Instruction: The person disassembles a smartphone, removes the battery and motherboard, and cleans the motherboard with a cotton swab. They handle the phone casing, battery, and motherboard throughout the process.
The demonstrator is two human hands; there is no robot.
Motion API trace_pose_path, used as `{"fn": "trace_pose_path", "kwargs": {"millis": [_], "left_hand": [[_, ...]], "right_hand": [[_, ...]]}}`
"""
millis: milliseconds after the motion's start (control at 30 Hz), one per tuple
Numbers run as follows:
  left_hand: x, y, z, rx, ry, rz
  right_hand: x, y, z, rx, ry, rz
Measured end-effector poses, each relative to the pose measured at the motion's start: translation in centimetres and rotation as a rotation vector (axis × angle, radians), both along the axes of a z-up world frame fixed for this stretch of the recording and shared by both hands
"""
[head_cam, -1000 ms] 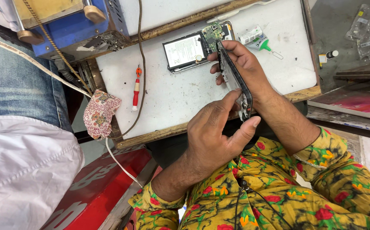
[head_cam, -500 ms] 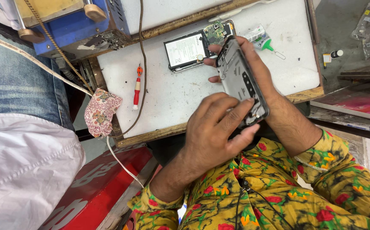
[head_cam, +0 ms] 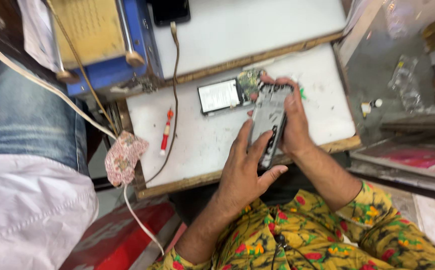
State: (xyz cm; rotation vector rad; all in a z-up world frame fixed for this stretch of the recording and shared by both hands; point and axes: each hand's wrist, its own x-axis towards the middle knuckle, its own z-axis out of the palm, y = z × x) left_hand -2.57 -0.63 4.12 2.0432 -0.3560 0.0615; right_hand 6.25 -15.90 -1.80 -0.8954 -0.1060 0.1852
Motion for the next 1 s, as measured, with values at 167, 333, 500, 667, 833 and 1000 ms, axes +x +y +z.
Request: {"fn": "trace_pose_path", "kwargs": {"millis": [167, 333, 500, 667, 833, 1000], "left_hand": [[0.7, 0.1, -0.8, 0.23, -0.158, 0.052], [0.7, 0.4, -1.8, 0.164, -0.279, 0.043], [0.8, 0.6, -2.0, 0.054, -0.248, 0.067], [0.8, 0.8, -1.8, 0.065, -0.186, 0.023], [1.4, 1.5, -1.8, -0.024, -0.096, -0.022], [1.5, 2.1, -2.4, -0.069, -0.101, 0.002]], "right_hand": [[0.2, 0.0, 0.6, 0.153, 0.103, 0.08], [0.6, -0.4, 0.0, 0.211, 0.195, 0.2], [0.6, -0.7, -0.6, 0.198, 0.161, 0.162], [0.2, -1.2, -0.9, 0.183, 0.175, 0.148], [0.1, -1.2, -0.3, 0.163, 0.171, 0.127], [0.2, -0.5, 0.5, 0.184, 0.117, 0.145]]}}
